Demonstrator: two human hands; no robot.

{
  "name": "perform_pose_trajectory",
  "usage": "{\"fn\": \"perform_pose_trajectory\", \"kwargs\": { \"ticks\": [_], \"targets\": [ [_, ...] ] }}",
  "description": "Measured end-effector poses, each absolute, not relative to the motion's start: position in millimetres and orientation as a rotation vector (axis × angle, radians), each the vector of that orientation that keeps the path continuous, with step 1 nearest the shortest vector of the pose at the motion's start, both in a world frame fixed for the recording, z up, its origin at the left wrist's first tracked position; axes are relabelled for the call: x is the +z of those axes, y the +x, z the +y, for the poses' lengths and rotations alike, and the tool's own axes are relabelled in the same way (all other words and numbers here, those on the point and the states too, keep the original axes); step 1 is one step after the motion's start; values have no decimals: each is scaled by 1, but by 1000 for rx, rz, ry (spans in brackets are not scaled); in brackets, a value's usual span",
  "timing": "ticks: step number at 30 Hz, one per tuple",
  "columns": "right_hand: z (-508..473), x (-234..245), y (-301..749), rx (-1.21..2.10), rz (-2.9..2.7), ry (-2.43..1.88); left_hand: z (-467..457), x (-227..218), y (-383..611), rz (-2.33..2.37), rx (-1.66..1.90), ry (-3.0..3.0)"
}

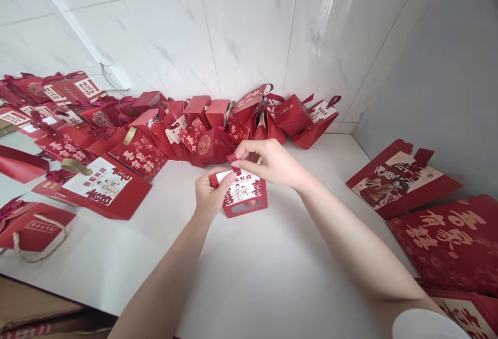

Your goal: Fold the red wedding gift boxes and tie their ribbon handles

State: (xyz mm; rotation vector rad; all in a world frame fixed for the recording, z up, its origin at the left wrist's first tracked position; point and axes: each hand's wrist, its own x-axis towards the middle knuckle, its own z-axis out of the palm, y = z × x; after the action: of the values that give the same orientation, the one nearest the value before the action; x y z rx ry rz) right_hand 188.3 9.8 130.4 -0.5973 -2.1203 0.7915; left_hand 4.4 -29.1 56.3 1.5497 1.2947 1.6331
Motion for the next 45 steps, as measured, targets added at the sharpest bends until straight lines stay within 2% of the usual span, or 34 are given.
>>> {"fn": "perform_pose_trajectory", "kwargs": {
  "ticks": [6,14,25,31,41,45],
  "targets": [
    [24,102,165,1068,-1963,-600,-26,58,-5,1395,1745,1515],
    [31,87,157,1218,-1852,-591,-23,58,-9,1406,1724,1534],
    [32,97,171,765,-2126,-527,-26,63,-8,1447,1768,1720],
    [25,110,181,552,-2320,-521,-27,67,-13,1389,1663,1798],
    [6,131,190,371,-2501,-663,-33,74,-17,1141,1596,1984],
    [0,137,193,371,-2525,-634,-36,76,-12,1175,1583,2059]
  ]
}}
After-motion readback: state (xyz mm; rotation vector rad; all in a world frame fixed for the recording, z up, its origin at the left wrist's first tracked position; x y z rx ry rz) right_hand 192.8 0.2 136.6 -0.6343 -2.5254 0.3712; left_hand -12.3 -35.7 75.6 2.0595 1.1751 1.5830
